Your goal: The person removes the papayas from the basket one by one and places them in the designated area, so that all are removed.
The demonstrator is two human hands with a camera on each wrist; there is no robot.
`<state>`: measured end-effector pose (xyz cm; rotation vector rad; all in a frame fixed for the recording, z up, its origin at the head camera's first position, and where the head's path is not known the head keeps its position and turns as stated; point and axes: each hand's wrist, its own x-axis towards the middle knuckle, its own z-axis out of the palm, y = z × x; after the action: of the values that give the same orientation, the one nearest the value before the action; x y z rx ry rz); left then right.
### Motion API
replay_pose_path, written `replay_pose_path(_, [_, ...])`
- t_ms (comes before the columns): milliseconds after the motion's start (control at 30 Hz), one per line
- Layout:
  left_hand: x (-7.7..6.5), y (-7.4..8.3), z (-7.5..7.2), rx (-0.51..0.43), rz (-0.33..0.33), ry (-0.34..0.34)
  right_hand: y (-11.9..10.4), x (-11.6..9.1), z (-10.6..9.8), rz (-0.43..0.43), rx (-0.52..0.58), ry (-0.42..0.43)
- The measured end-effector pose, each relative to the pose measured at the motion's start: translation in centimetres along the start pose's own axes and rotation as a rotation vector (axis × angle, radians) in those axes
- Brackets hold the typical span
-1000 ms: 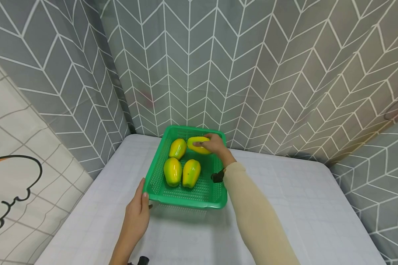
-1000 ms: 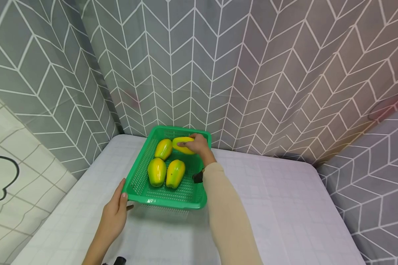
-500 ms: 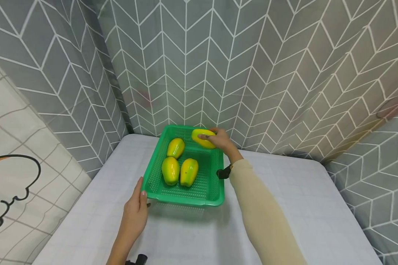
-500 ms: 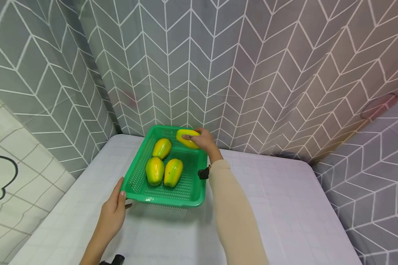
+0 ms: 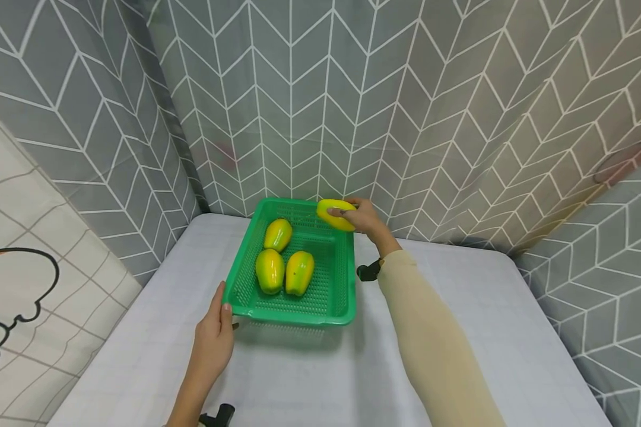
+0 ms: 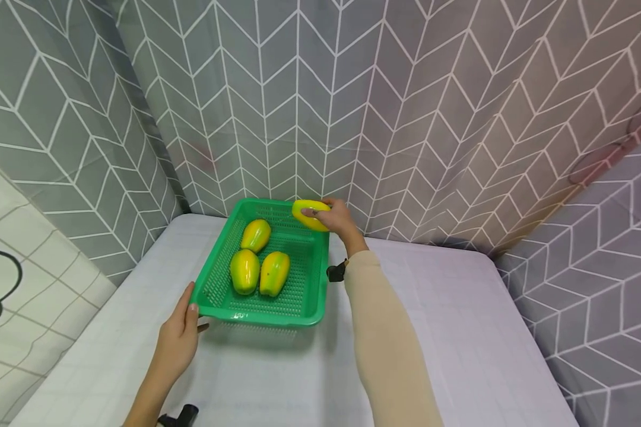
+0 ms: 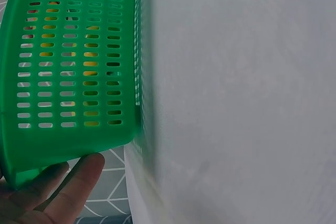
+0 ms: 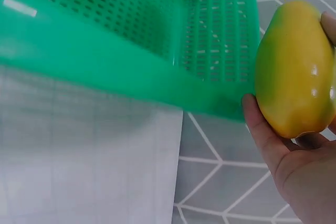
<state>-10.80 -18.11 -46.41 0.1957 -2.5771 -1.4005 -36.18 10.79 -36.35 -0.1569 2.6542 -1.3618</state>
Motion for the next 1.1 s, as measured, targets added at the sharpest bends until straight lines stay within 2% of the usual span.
replay_pose_path(500, [-0.3,0.1,-0.1,0.015,0.032,0.027,2.8,-1.3,-3.2,0.043,0.053,0.015])
replay_pose_path(667, [-0.2,0.2,-0.3,0.012,0.021,0.005,4.1,-1.7,-3.8,0.063,0.054,0.021])
replay_pose_path(933, [-0.4,0.2,-0.2,0.002,0.026,0.013,5.7,-2.5,-4.3,0.137,0.055,0.045])
replay_pose_path(1100, [-0.5,0.2,-0.1,-0.005,0.017,0.006,7.1,-2.7,-4.2,0.142,0.047,0.061])
